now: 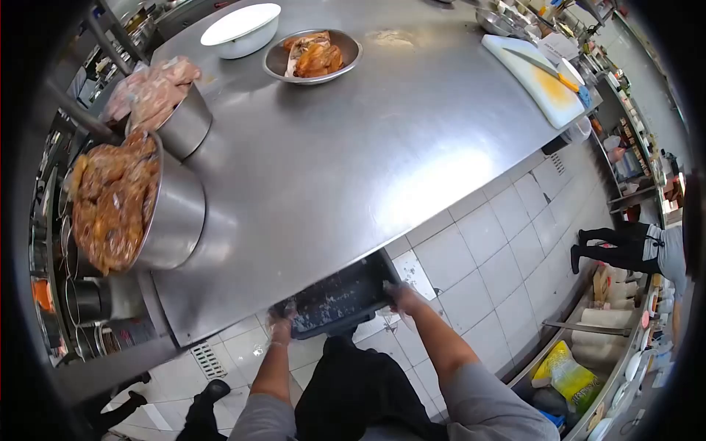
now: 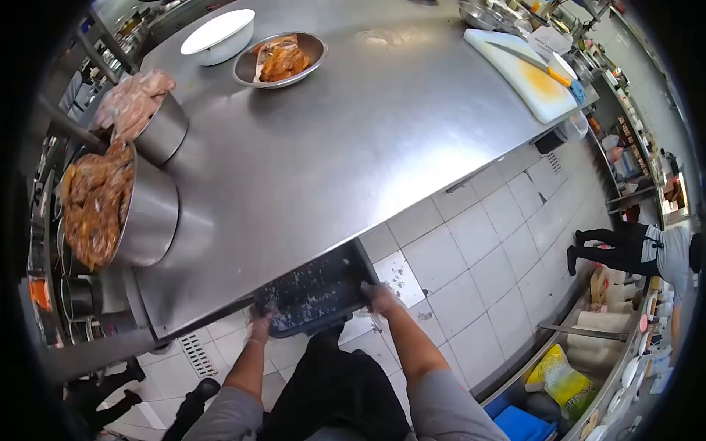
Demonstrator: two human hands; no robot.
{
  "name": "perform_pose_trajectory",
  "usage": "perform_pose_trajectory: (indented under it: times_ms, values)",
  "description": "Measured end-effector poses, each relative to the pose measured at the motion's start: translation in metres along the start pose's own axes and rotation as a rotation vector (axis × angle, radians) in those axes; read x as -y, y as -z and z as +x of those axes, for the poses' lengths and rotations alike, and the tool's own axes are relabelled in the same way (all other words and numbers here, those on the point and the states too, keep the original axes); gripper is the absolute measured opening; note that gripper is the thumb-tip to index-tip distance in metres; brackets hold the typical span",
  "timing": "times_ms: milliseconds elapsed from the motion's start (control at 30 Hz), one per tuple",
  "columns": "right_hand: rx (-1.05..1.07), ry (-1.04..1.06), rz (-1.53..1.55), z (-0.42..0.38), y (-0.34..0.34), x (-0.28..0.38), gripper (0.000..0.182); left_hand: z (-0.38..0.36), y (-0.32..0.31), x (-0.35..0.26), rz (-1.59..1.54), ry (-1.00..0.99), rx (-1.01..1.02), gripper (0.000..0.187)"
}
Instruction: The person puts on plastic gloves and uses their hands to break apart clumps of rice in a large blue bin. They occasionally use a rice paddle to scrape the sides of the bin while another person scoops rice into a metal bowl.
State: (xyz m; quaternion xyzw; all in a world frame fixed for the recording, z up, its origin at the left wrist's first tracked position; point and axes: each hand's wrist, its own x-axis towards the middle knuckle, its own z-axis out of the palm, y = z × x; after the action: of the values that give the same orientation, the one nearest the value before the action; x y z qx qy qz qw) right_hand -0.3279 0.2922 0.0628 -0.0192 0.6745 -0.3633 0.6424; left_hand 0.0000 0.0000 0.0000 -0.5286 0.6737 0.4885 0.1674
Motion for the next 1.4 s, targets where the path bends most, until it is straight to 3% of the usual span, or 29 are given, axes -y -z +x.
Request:
perform_pose_trajectory:
  times_ms: [67,100,200,267,333,433,467,533,600,700,733,767,833,867,967,1000,1100,1200,1300,1400]
  values:
    - [-0.133,-0.126,-0.077,-0.042,-0.028,0.027,0.075,-0.004,0.007,0.000,0.038,0.045,0.025,0.095]
    - [-0.159,0.048,-0.163,0.023,-0.003,0.107,0.071,0.043,0.027,-0.033,0.031,0.061,-0.039,0.095]
    - [-0.113,0.307,-0.531,0.015,-0.005,0.097,0.075,0.014,0.012,-0.042,-0.057,0.109,-0.055,0.096]
    - [-0.110,0.168,-0.231,-0.004,-0.010,0.106,0.089,-0.011,-0.010,-0.067,-0.175,0.050,-0.046,0.097]
    - [-0.131,0.125,0.153,-0.043,-0.010,0.108,0.103,-0.043,-0.034,-0.115,-0.222,-0.142,0.069,0.098]
    - [-0.096,0.328,0.601,-0.135,0.000,0.089,0.098,-0.127,-0.050,-0.237,0.059,-0.602,0.441,0.091]
    - [-0.089,0.402,0.782,-0.171,0.001,0.089,0.095,-0.149,-0.053,-0.273,0.063,-0.520,0.789,0.087]
    - [-0.271,0.591,0.975,-0.236,0.000,0.083,0.097,-0.205,-0.058,-0.339,0.134,-0.332,1.253,0.080]
    - [-0.442,0.785,1.106,-0.297,-0.008,0.079,0.099,-0.266,-0.069,-0.396,0.273,-0.179,1.466,0.072]
    - [-0.667,1.025,1.193,-0.358,-0.033,0.078,0.101,-0.319,-0.103,-0.414,0.348,-0.325,1.646,0.063]
    - [-0.747,1.085,1.191,-0.373,-0.041,0.074,0.101,-0.326,-0.116,-0.415,0.505,-0.525,1.664,0.053]
    - [-0.833,1.144,1.188,-0.387,-0.049,0.068,0.101,-0.338,-0.122,-0.412,0.545,-0.497,1.716,0.050]
    - [-0.991,1.160,1.156,-0.414,-0.063,0.052,0.106,-0.358,-0.132,-0.405,0.630,-0.422,1.807,0.043]
    - [-1.061,1.149,1.119,-0.431,-0.074,0.047,0.108,-0.381,-0.123,-0.409,0.658,-0.484,1.844,0.034]
    - [-1.224,1.082,1.104,-0.434,-0.090,0.037,0.118,-0.396,-0.119,-0.400,1.107,-0.688,1.954,0.032]
    - [-1.253,1.075,1.115,-0.430,-0.093,0.023,0.119,-0.408,-0.120,-0.397,1.153,-0.844,1.920,0.031]
    - [-1.349,1.071,1.148,-0.448,-0.125,0.011,0.119,-0.440,-0.119,-0.390,1.315,-1.013,2.000,0.032]
    - [-1.485,1.065,1.126,-0.469,-0.154,-0.002,0.117,-0.431,-0.129,-0.366,1.366,-0.711,2.110,0.034]
    - [-1.623,1.069,1.117,-0.505,-0.192,-0.012,0.112,-0.460,-0.121,-0.392,1.266,-1.216,2.078,0.040]
    - [-1.705,1.061,1.155,-0.514,-0.236,-0.029,0.103,-0.475,-0.123,-0.415,0.983,-1.168,2.137,0.040]
